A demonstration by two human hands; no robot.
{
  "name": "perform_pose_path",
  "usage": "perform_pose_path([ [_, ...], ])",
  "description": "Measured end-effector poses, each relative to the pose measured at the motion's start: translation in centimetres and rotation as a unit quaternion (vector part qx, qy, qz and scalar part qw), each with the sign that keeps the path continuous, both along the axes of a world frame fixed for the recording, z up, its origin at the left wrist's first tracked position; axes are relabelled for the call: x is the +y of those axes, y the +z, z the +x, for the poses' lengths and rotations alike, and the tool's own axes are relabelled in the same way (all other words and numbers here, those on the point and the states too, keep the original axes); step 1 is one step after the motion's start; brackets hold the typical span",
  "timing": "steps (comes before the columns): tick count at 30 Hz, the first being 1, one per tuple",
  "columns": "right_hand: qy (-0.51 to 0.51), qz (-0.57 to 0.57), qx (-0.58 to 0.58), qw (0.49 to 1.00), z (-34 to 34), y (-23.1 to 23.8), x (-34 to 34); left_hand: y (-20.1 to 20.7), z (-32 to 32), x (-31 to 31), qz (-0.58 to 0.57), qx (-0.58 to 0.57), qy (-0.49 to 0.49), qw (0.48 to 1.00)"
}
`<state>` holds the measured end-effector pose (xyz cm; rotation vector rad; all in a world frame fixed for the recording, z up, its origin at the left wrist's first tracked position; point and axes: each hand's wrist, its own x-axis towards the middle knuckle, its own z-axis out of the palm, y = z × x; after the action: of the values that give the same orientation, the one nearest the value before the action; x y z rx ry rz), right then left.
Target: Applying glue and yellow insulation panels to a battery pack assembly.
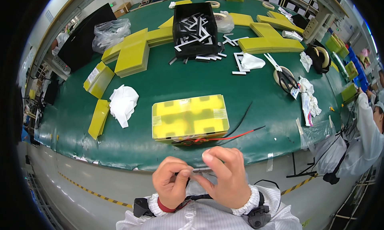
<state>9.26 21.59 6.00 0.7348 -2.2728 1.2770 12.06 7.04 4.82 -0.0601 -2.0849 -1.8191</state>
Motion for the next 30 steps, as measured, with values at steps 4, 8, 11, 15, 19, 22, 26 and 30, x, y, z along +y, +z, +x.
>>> perform_pose_path([
  [4, 0.047, 0.041, 0.037, 0.997, 0.0, 1.4, -0.8, 0.6, -0.4, -1.7, -0.051, 0.089, 0.004, 0.995],
  [8, 0.066, 0.096, -0.002, 0.993, 0.5, 1.6, -0.4, 1.7, -1.5, -4.6, 0.107, 0.141, 0.182, 0.967],
  [11, 0.073, 0.031, -0.09, 0.993, -0.1, 2.8, 0.4, 2.6, -1.0, -4.6, -0.179, 0.112, -0.021, 0.977],
  [15, 0.104, 0.053, -0.047, 0.992, -1.7, 3.8, 0.4, 2.8, -1.1, -3.2, -0.247, 0.133, -0.073, 0.957],
  [19, 0.082, 0.142, 0.05, 0.985, -2.1, 4.2, 0.5, 2.5, -1.4, -3.3, -0.25, 0.127, -0.047, 0.959],
  [22, 0.026, 0.013, -0.039, 0.999, -2.1, 4.7, -0.9, 2.5, -1.6, -3.6, -0.243, 0.12, -0.055, 0.961],
  [26, 0.066, 0.102, -0.03, 0.992, -2.6, 4.3, -0.6, 2.5, -1.4, -3.5, -0.235, 0.115, -0.044, 0.964],
  [30, 0.085, 0.12, 0.059, 0.987, -2.6, 3.1, -0.1, 2.6, -1.4, -3.5, -0.228, 0.113, -0.047, 0.966],
])
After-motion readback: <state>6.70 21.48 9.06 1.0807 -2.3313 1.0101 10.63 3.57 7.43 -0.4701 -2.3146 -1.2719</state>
